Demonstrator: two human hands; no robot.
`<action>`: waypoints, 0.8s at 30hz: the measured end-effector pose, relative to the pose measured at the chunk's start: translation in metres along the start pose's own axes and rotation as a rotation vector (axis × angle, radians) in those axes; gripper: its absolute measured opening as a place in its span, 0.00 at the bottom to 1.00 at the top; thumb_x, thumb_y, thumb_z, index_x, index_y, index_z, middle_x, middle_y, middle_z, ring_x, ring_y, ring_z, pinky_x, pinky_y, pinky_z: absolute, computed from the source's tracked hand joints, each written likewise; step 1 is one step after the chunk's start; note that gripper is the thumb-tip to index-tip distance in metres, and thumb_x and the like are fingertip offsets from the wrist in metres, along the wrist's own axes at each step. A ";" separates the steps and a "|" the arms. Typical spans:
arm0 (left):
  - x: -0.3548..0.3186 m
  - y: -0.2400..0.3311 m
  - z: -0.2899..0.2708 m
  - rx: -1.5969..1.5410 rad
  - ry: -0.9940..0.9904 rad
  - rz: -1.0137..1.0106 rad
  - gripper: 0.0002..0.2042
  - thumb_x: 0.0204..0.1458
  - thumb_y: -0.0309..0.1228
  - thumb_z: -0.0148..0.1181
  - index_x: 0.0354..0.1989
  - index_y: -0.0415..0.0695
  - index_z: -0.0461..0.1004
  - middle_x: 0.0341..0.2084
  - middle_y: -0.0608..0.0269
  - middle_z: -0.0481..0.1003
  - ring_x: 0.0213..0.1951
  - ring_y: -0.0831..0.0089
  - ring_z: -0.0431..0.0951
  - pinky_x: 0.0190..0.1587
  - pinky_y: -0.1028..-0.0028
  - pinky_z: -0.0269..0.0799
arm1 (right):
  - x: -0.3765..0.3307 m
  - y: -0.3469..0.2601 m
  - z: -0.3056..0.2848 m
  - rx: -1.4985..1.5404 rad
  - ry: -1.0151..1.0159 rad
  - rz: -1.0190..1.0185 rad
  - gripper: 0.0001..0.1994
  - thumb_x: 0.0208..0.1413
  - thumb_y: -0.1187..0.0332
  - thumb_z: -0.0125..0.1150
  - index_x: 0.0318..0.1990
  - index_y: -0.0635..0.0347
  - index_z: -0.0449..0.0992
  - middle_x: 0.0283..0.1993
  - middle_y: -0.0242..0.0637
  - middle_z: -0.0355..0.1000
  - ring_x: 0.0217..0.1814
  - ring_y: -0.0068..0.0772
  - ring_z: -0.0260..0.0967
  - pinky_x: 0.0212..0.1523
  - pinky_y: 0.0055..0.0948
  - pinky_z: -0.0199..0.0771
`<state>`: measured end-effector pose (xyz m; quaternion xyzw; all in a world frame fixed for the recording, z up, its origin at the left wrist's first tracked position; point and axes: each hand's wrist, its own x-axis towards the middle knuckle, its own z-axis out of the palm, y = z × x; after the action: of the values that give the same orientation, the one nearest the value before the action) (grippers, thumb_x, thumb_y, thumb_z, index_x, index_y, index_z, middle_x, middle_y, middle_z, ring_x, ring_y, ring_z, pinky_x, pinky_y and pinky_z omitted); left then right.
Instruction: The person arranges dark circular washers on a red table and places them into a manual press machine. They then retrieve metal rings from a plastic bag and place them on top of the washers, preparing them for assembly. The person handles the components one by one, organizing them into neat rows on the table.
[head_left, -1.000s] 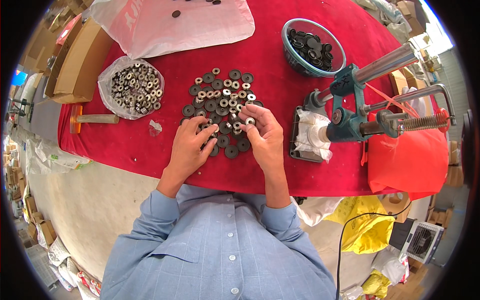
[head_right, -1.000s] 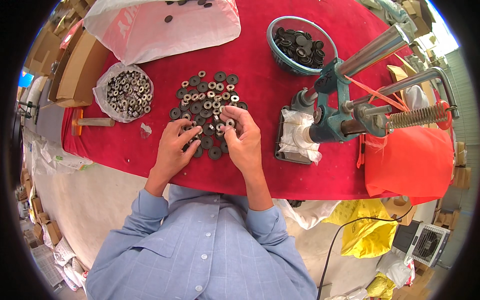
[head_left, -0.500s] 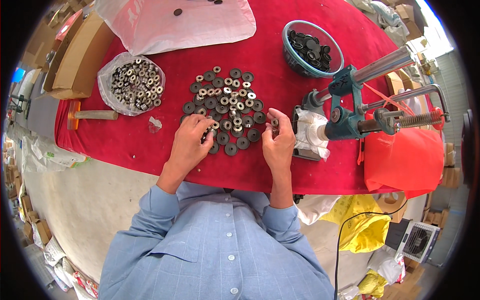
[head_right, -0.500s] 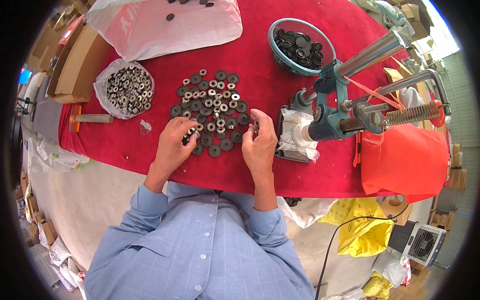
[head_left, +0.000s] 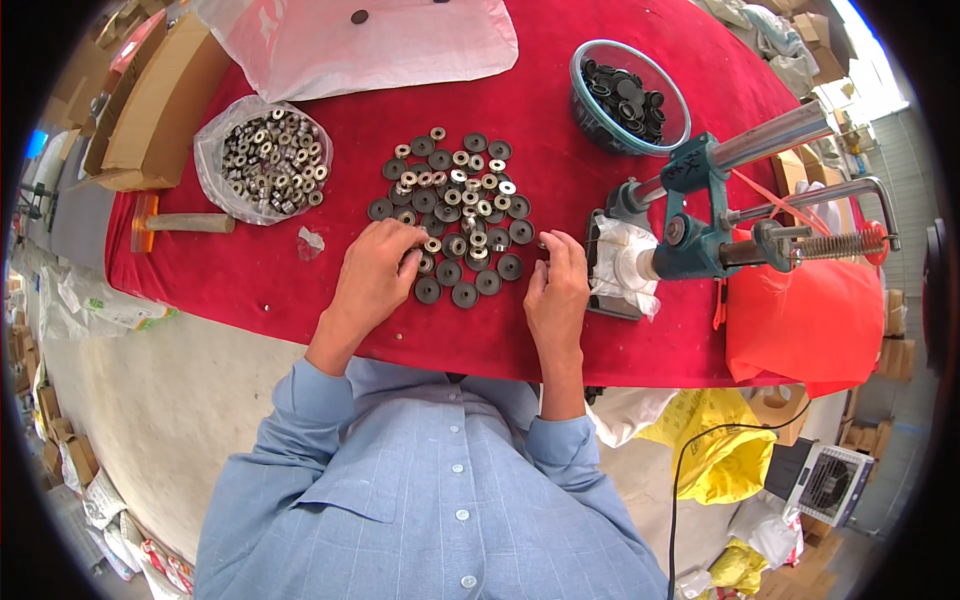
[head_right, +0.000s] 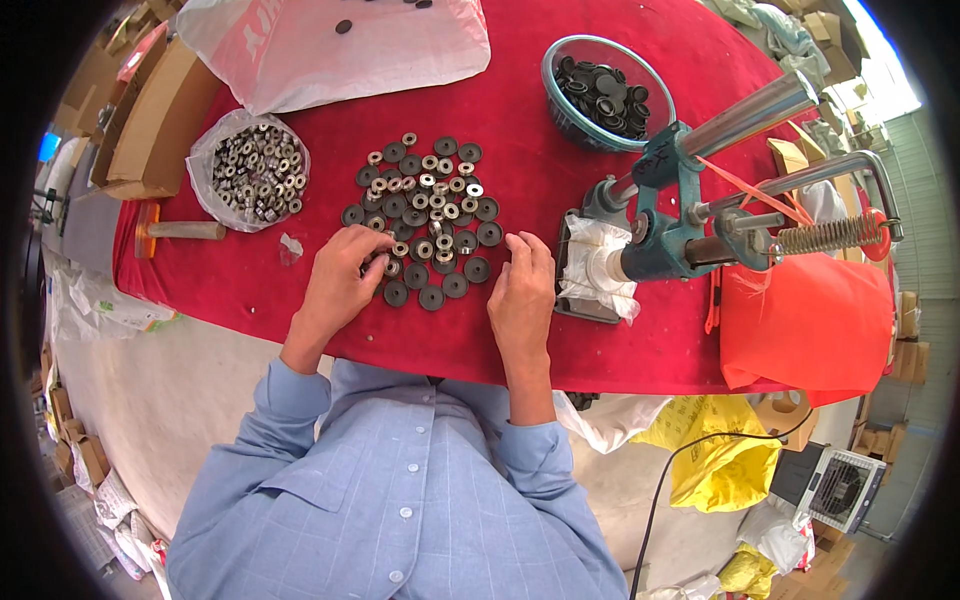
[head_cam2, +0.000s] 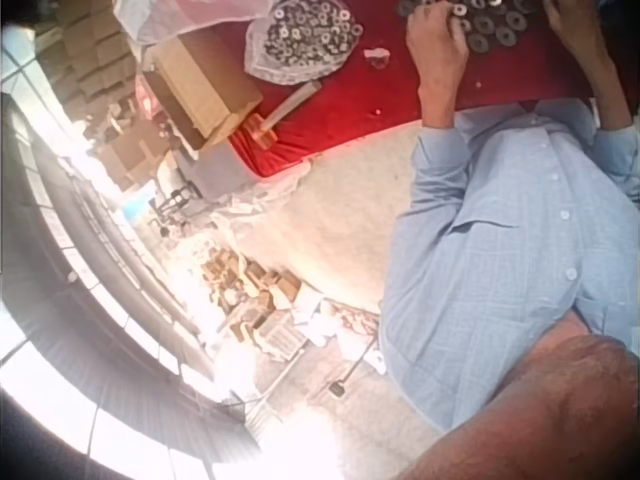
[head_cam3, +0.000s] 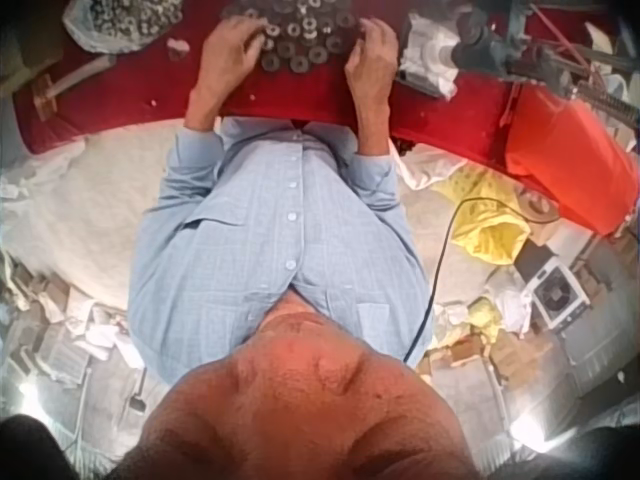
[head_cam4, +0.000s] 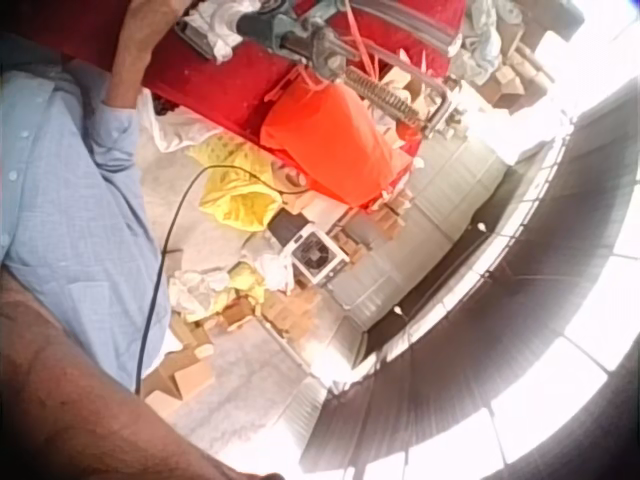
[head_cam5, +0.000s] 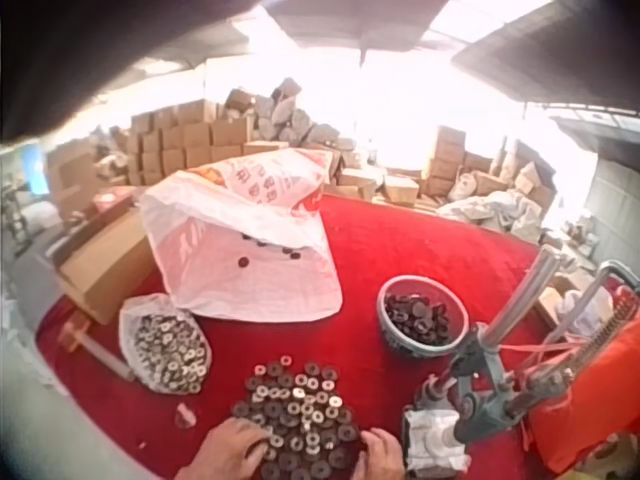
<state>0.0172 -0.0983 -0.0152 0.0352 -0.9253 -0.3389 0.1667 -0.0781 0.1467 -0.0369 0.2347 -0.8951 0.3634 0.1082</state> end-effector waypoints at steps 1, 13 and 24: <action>0.001 -0.001 0.000 -0.009 0.000 -0.014 0.12 0.54 0.19 0.66 0.47 0.40 0.81 0.39 0.57 0.80 0.44 0.55 0.81 0.48 0.59 0.78 | -0.002 0.000 -0.001 -0.019 0.008 -0.005 0.21 0.56 0.84 0.63 0.59 0.67 0.75 0.62 0.53 0.72 0.65 0.58 0.72 0.65 0.49 0.75; -0.045 0.021 0.006 -0.130 0.267 0.121 0.13 0.51 0.17 0.72 0.44 0.41 0.81 0.39 0.56 0.80 0.38 0.58 0.83 0.39 0.65 0.81 | -0.050 0.000 -0.018 -0.189 0.045 -0.017 0.18 0.60 0.77 0.68 0.57 0.64 0.78 0.59 0.47 0.73 0.60 0.53 0.72 0.61 0.46 0.75; -0.059 0.014 0.031 -0.073 0.252 0.076 0.15 0.50 0.18 0.75 0.46 0.42 0.83 0.37 0.59 0.79 0.38 0.62 0.82 0.37 0.65 0.80 | -0.068 0.002 -0.033 -0.125 0.047 0.061 0.15 0.58 0.77 0.72 0.52 0.64 0.79 0.51 0.46 0.74 0.52 0.50 0.74 0.52 0.44 0.78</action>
<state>0.0628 -0.0578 -0.0448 0.0364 -0.8848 -0.3587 0.2953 -0.0195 0.1947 -0.0391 0.1914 -0.9200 0.3154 0.1325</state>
